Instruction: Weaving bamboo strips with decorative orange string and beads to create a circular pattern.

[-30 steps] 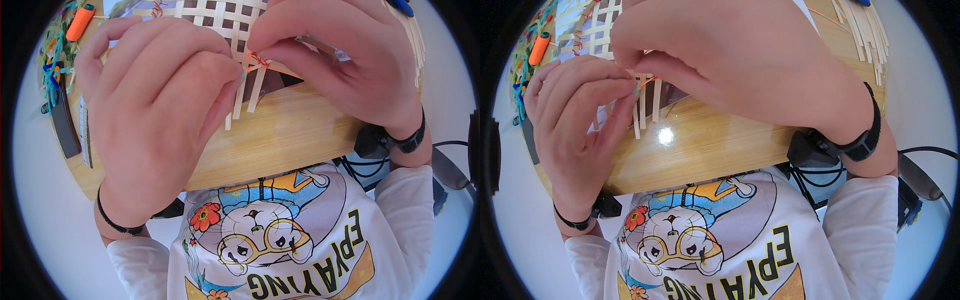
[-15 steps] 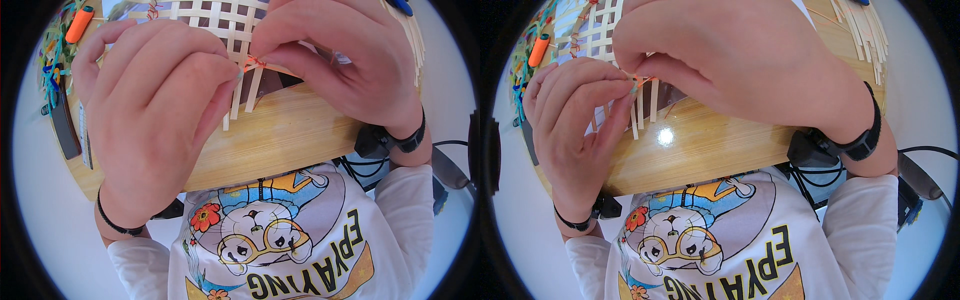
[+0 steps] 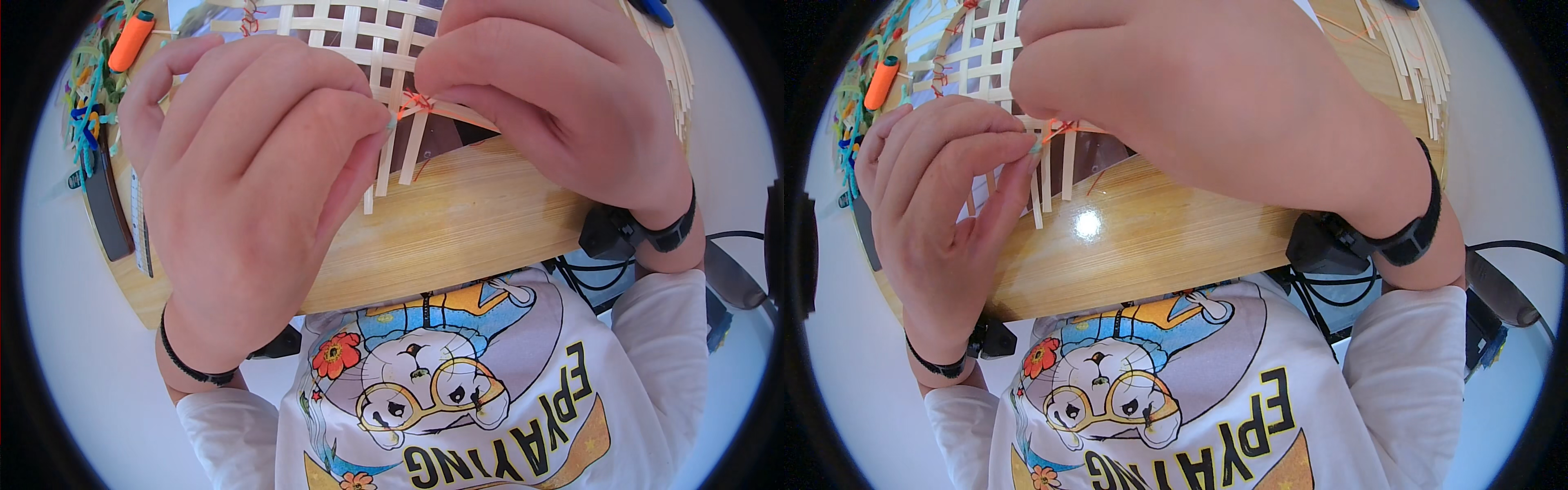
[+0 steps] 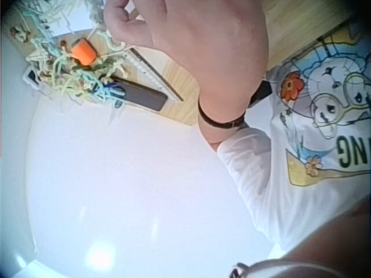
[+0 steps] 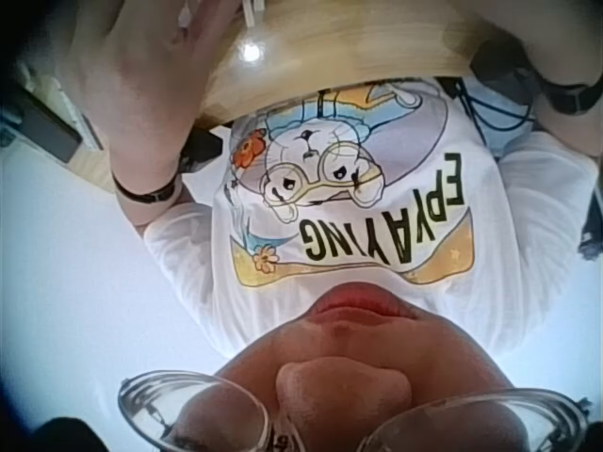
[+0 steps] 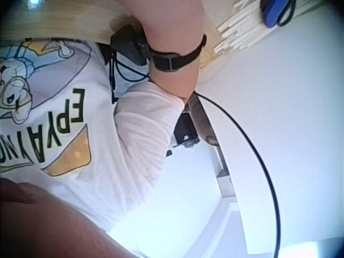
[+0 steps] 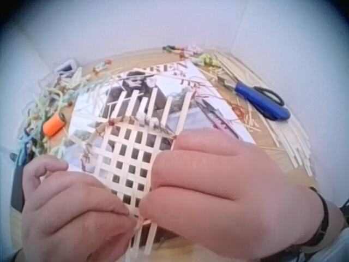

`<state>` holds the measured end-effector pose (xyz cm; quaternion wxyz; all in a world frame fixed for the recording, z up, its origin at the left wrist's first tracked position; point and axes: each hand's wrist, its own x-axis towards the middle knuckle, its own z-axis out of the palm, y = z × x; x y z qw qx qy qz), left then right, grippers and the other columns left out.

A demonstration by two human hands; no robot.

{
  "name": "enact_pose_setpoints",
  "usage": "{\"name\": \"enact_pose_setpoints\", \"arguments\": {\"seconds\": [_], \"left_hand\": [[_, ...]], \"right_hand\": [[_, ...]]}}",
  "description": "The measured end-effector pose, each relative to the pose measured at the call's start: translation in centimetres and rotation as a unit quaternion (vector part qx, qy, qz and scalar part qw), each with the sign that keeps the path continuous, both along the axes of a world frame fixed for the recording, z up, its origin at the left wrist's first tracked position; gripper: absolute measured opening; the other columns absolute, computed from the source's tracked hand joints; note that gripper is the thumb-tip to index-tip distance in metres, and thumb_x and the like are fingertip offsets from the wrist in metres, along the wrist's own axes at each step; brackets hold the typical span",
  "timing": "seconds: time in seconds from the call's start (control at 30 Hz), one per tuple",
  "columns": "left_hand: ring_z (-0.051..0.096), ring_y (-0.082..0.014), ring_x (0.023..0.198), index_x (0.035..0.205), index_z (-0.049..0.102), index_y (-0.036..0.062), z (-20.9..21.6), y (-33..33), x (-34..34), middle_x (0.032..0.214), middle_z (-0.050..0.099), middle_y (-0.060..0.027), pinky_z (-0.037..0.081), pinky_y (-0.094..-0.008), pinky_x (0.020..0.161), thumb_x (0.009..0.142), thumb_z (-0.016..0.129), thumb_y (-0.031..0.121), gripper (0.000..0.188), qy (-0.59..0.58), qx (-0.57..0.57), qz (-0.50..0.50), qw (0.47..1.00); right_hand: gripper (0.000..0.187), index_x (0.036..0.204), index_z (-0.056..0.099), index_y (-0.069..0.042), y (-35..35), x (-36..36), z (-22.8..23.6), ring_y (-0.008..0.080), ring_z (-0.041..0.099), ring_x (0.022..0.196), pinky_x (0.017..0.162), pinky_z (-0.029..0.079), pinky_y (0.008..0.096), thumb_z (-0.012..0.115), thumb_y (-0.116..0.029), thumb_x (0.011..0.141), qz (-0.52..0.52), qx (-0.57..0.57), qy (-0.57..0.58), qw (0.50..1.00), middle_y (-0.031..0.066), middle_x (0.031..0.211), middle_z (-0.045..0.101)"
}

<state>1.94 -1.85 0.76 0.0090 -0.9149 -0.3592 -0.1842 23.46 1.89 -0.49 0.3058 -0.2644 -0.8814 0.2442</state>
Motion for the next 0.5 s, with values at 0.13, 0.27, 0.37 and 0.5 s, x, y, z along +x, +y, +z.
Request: {"name": "enact_pose_setpoints", "arguments": {"seconds": [0.13,0.27,0.37,0.5], "left_hand": [[0.062,-0.0197,0.092,0.082,0.063,0.0102,-0.86,0.42,-1.20,0.090,0.065,0.0002,0.038,-0.0358,0.091,0.067,0.076,0.001,0.022,-0.017,0.005,-0.012,1.000],[0.062,-0.0196,0.093,0.082,0.064,0.0102,-0.93,0.39,-1.20,0.091,0.065,0.0000,0.038,-0.0362,0.092,0.067,0.076,0.001,0.022,-0.021,0.004,-0.010,1.000],[0.061,-0.0195,0.093,0.082,0.064,0.0103,-0.88,0.34,-1.19,0.091,0.065,0.0001,0.037,-0.0367,0.093,0.067,0.076,0.001,0.022,-0.023,0.004,-0.007,1.000],[0.061,-0.0191,0.094,0.083,0.064,0.0104,-0.72,0.17,-1.12,0.092,0.065,0.0004,0.037,-0.0371,0.094,0.068,0.077,0.001,0.022,-0.023,-0.001,0.001,1.000]], "right_hand": [[0.011,0.092,0.066,-0.004,-0.06,-0.26,-0.01,0.0196,0.058,0.076,0.067,0.047,0.0288,0.068,-0.006,0.082,-0.004,0.003,0.005,1.000,0.0071,0.084,0.061],[0.010,0.092,0.066,-0.004,-0.16,-0.73,0.05,0.0199,0.058,0.076,0.067,0.047,0.0289,0.068,-0.006,0.082,-0.008,0.005,0.010,1.000,0.0072,0.084,0.061],[0.010,0.092,0.066,-0.004,-0.11,-0.58,0.04,0.0201,0.058,0.076,0.067,0.047,0.0290,0.068,-0.006,0.082,-0.011,0.007,0.015,1.000,0.0073,0.084,0.061],[0.010,0.092,0.066,-0.004,-0.10,-0.40,0.02,0.0203,0.058,0.076,0.067,0.047,0.0291,0.067,-0.006,0.083,-0.015,0.009,0.020,1.000,0.0075,0.084,0.061]]}}
